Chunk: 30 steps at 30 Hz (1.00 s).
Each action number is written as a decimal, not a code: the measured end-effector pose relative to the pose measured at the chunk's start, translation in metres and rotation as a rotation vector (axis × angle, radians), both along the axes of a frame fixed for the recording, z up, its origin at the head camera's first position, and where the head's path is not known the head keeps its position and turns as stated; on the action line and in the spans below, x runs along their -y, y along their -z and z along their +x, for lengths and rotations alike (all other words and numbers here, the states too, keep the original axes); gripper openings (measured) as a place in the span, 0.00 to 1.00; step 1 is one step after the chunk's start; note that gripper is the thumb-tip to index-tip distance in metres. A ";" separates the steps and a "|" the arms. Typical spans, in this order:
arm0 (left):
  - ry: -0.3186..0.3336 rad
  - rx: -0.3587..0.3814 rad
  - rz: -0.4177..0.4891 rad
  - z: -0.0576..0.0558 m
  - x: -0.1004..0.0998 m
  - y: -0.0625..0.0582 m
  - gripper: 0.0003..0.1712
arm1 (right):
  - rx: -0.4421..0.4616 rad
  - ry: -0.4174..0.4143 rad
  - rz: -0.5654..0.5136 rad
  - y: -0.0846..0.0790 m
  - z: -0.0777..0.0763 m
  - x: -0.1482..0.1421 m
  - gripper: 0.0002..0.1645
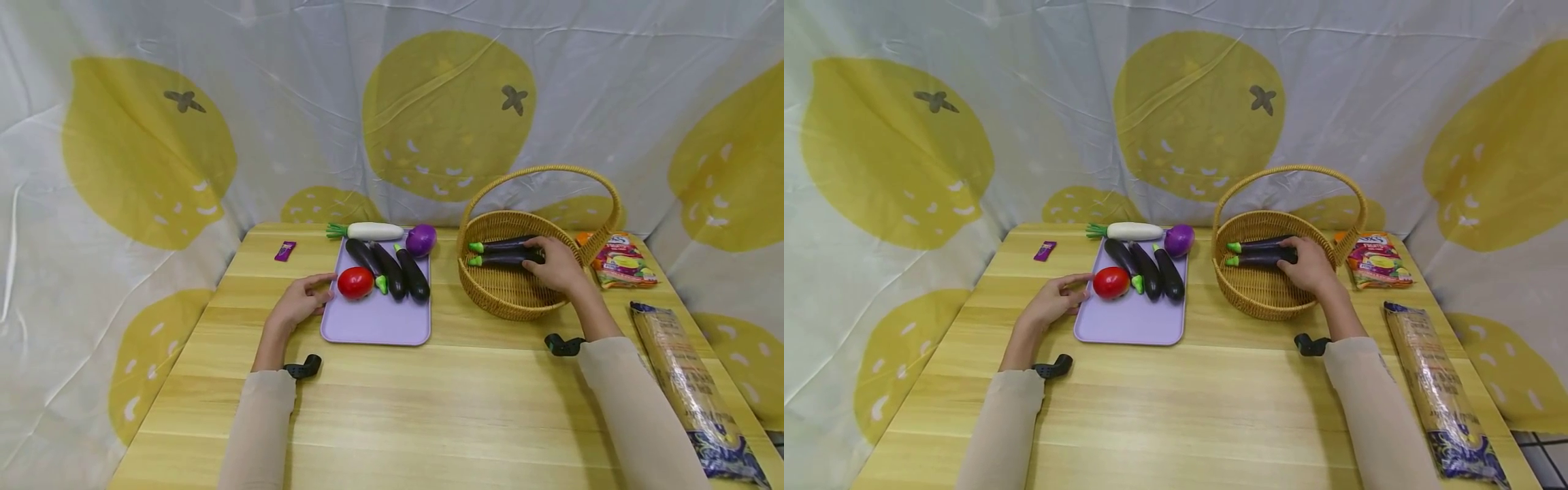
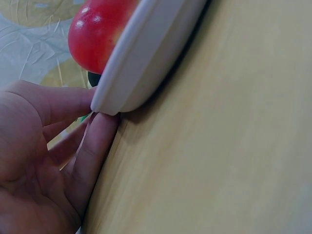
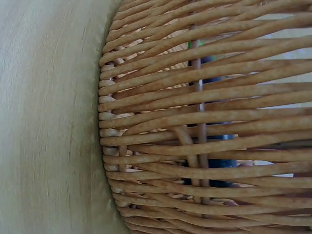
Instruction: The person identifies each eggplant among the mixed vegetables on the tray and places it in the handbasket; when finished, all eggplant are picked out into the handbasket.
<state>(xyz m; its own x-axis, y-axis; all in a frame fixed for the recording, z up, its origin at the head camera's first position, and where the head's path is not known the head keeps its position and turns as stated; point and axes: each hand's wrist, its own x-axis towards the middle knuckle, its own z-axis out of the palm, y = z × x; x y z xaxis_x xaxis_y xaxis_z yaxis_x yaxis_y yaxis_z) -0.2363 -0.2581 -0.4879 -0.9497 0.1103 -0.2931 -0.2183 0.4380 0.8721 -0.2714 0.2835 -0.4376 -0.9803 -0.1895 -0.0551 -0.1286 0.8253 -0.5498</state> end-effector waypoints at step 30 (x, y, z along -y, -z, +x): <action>-0.007 0.006 0.017 0.001 0.000 -0.001 0.29 | -0.167 0.007 -0.347 -0.035 0.059 0.059 0.34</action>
